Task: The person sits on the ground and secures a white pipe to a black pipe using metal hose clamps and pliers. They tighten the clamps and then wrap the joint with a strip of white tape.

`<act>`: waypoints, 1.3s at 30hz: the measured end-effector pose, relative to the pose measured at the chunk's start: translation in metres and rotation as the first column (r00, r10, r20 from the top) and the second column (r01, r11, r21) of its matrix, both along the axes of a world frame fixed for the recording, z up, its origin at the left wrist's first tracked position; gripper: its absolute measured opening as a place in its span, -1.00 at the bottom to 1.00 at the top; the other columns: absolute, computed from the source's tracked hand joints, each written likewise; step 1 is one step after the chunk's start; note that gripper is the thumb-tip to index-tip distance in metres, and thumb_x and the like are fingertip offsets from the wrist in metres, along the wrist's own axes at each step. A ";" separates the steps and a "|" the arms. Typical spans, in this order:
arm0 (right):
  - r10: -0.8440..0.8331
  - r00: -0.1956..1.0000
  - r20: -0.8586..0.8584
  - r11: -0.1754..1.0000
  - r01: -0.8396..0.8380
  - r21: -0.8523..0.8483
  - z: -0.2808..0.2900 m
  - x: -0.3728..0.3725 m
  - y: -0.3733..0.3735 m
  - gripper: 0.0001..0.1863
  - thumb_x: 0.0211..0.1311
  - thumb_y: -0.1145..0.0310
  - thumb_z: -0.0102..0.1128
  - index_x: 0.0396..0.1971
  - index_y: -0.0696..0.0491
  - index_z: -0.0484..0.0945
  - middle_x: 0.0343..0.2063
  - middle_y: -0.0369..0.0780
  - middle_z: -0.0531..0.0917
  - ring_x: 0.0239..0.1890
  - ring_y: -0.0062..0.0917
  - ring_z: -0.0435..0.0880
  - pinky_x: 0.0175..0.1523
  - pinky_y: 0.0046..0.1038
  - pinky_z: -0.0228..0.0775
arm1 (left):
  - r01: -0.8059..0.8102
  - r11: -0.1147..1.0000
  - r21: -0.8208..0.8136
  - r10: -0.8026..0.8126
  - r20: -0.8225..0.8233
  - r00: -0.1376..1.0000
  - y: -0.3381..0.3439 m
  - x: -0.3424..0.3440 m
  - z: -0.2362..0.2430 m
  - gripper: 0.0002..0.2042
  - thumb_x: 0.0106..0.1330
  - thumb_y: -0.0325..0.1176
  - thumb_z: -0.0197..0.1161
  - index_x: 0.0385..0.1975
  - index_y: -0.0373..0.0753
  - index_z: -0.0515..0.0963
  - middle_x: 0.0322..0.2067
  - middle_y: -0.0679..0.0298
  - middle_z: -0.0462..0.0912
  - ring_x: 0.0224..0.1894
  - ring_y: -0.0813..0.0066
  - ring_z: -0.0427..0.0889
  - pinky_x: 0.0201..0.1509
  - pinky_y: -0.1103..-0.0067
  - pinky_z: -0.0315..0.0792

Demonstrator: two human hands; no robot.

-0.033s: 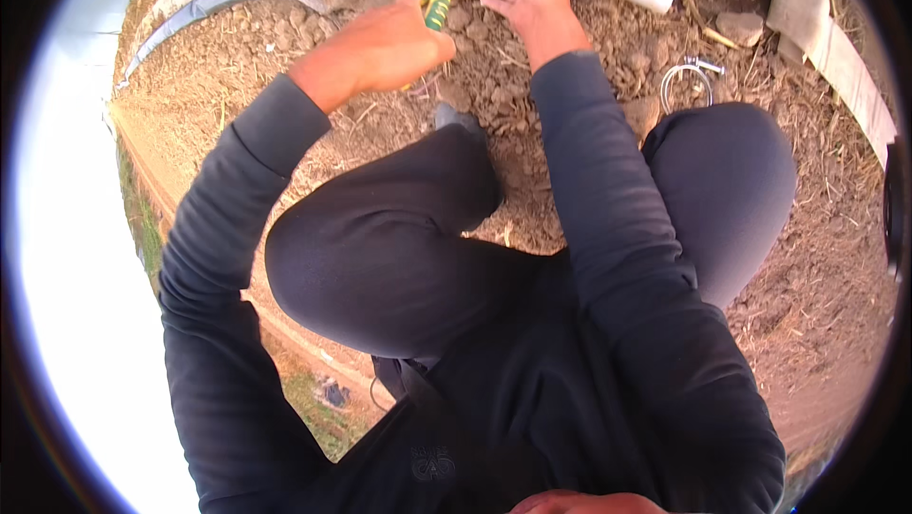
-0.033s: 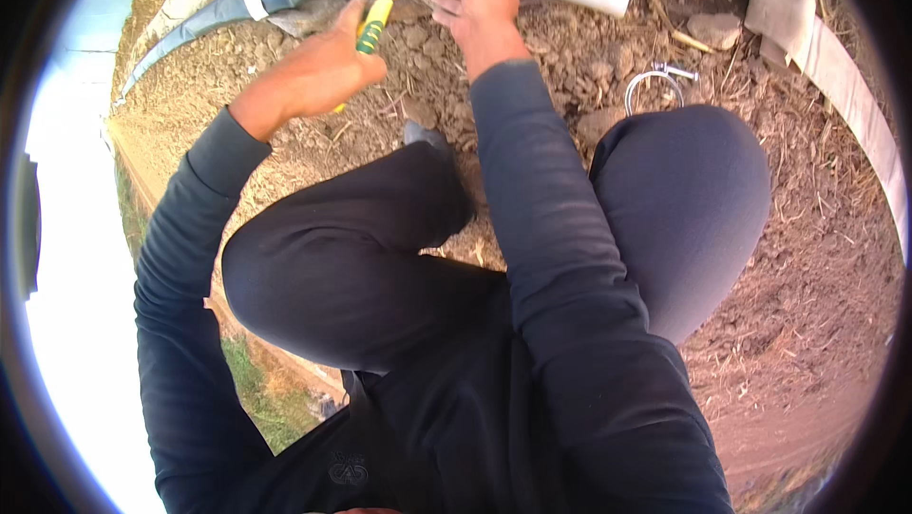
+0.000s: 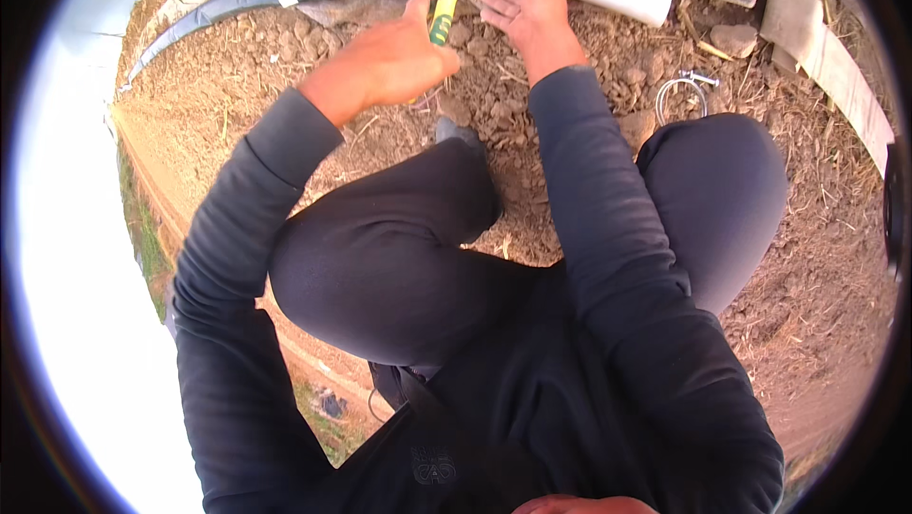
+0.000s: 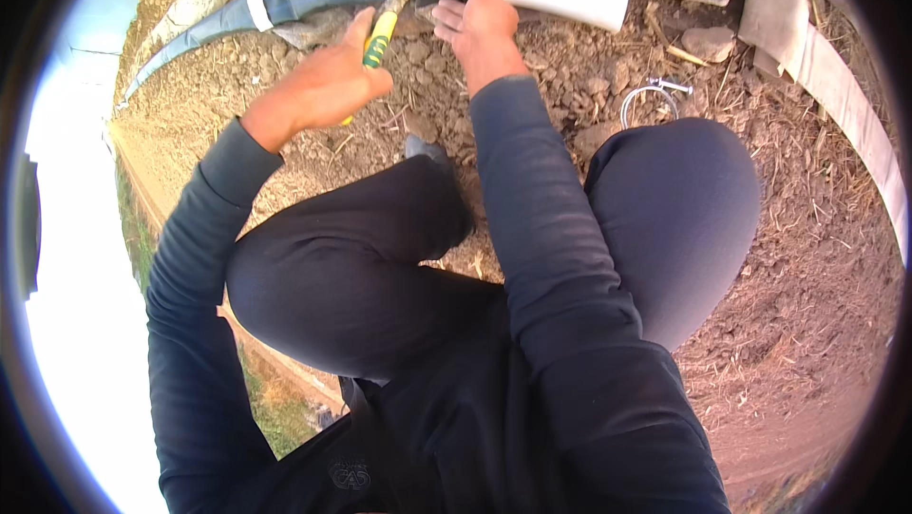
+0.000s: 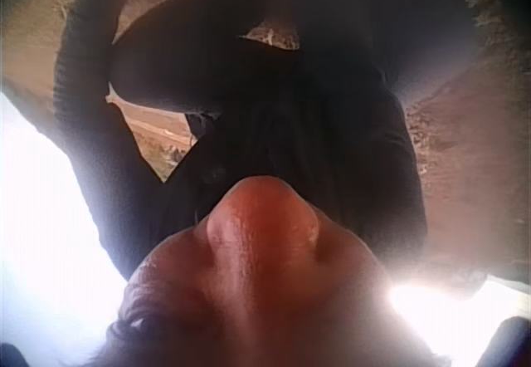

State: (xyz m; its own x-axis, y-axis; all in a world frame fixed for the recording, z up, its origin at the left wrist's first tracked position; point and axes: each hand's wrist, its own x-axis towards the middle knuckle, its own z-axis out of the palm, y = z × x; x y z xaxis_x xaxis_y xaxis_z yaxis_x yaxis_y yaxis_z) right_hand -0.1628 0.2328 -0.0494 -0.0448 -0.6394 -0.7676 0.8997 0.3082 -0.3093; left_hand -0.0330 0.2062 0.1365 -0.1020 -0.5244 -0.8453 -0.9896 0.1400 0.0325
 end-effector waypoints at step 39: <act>0.190 -0.669 -0.719 0.339 -0.642 0.688 0.036 -0.063 -0.068 0.03 -0.14 -0.33 0.56 0.28 0.05 0.53 0.15 -0.06 0.72 0.24 -0.18 0.68 0.31 -0.19 0.50 | -0.226 0.944 -0.242 0.146 -0.310 0.939 0.056 0.095 -0.138 -0.07 0.25 -0.13 0.28 0.59 -0.30 -0.01 0.08 -0.30 0.56 0.12 -0.23 0.62 0.24 0.11 0.50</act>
